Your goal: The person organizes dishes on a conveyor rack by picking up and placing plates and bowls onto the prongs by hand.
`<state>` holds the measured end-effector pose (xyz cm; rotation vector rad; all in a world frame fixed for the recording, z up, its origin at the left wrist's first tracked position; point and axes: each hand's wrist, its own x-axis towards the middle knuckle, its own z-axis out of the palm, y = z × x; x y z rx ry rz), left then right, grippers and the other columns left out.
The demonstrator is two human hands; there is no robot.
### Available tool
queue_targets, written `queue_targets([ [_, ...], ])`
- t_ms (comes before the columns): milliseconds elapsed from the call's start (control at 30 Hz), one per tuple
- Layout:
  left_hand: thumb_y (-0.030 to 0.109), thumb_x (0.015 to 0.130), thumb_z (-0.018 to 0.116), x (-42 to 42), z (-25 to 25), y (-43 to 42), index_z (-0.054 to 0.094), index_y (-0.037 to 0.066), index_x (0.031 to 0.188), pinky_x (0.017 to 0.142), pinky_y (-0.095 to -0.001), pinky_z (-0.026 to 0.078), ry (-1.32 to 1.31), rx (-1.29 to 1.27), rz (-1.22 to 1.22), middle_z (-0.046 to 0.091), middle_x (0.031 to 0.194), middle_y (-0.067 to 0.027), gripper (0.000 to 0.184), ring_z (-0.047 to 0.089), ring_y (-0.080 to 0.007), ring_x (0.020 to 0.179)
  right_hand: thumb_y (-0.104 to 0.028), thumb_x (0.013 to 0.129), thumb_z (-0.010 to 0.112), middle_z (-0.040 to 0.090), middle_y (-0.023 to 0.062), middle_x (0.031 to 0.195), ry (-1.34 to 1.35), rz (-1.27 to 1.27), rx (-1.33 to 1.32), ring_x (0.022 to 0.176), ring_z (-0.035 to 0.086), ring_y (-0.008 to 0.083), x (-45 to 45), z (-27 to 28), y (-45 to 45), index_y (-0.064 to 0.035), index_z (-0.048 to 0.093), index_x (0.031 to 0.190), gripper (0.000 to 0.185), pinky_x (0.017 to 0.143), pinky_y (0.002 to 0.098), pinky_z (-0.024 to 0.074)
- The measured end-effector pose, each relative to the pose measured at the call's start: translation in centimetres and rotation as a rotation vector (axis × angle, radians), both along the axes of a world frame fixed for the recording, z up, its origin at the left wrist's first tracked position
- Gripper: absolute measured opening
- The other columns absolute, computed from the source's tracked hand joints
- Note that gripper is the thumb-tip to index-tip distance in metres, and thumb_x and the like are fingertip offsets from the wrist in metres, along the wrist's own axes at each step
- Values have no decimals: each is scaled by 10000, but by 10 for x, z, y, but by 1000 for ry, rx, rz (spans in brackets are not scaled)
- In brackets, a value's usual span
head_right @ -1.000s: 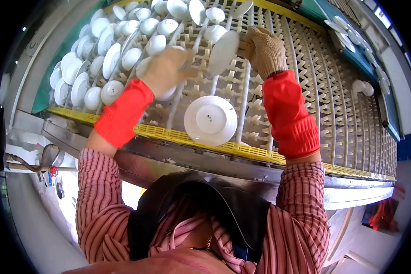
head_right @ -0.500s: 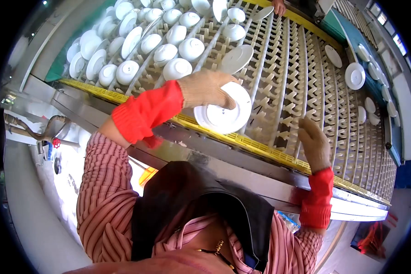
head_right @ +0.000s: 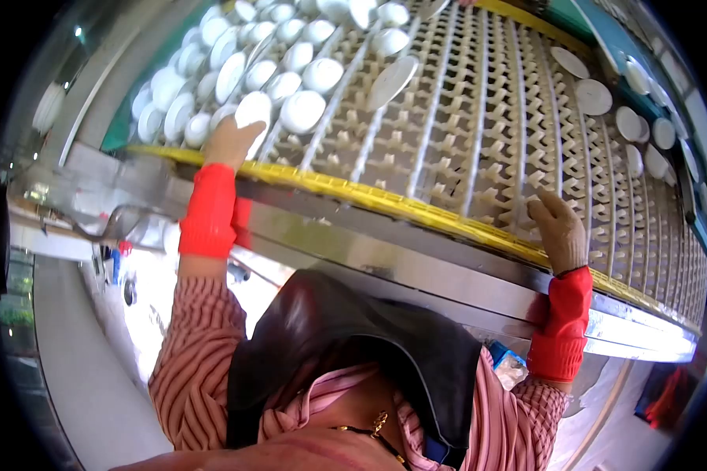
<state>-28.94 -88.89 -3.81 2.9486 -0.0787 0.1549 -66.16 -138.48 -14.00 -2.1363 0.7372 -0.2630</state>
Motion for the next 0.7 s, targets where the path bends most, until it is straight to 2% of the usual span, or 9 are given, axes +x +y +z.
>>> queue_targets([
  [67,536,916,839,-32,15,-28,687,-63,1436,1100,-543,533,-291,38,-151,759,1336,-296,807,704,-498,1249,-354,1051,723,846,138,1163,-6,33,21,1067,802,208,1,1,-4,-7,763,1403,496,969,348,595],
  [133,321,944,883,-68,21,-59,621,-68,1520,1154,-557,500,-598,47,-421,744,1358,-300,743,700,-502,1231,-382,1052,716,847,147,1173,1,33,-9,1077,806,233,-4,4,-3,-31,777,1384,487,972,372,600],
  [167,263,963,875,-79,4,-79,660,-66,1471,1094,-565,538,-799,-123,-681,751,1328,-291,642,710,-492,1194,-400,1052,708,846,152,1171,6,39,-55,1081,808,248,-4,4,-4,-53,789,1370,477,970,389,603],
  [200,236,959,883,-109,1,-109,683,-59,1443,1011,-532,572,-580,-358,-788,755,1288,-277,601,715,-480,1144,-410,1052,694,842,161,1161,-1,57,-112,1080,807,261,-6,0,-9,-75,804,1341,456,966,405,601],
  [300,219,1002,836,-144,-19,-152,733,17,1422,972,-479,577,-121,-288,-1213,774,1245,-227,477,723,-440,1134,-417,1050,664,828,156,1040,2,47,-206,984,805,258,-9,-4,-15,-102,837,1217,397,895,404,605],
  [367,217,1029,801,-138,-42,-156,748,28,1413,1010,-451,578,178,-206,-1389,787,1284,-206,431,740,-399,1170,-385,1060,654,813,106,928,-5,7,56,874,791,208,-11,1,-22,-63,825,1089,366,817,372,604],
  [467,339,1072,736,-146,-32,-162,767,73,1370,1063,-434,569,452,-325,-1061,790,1296,-179,400,743,-350,1231,-318,1079,633,801,53,849,-213,-171,209,800,766,135,-19,0,-29,-34,801,978,344,767,340,603],
  [500,351,1080,724,-145,-34,-166,763,77,1381,1078,-425,563,440,-299,-1078,788,1312,-184,408,740,-346,1252,-354,1076,630,817,65,869,-170,-121,139,800,783,159,-25,1,-40,-29,801,998,375,797,341,618],
  [700,415,1084,708,-146,-34,-171,769,80,1385,1119,-406,547,457,-297,-1034,777,1390,-186,454,729,-342,1316,-376,1062,605,820,121,904,-166,-400,-11,799,798,268,-35,-11,-77,-82,816,1084,363,809,413,618],
])
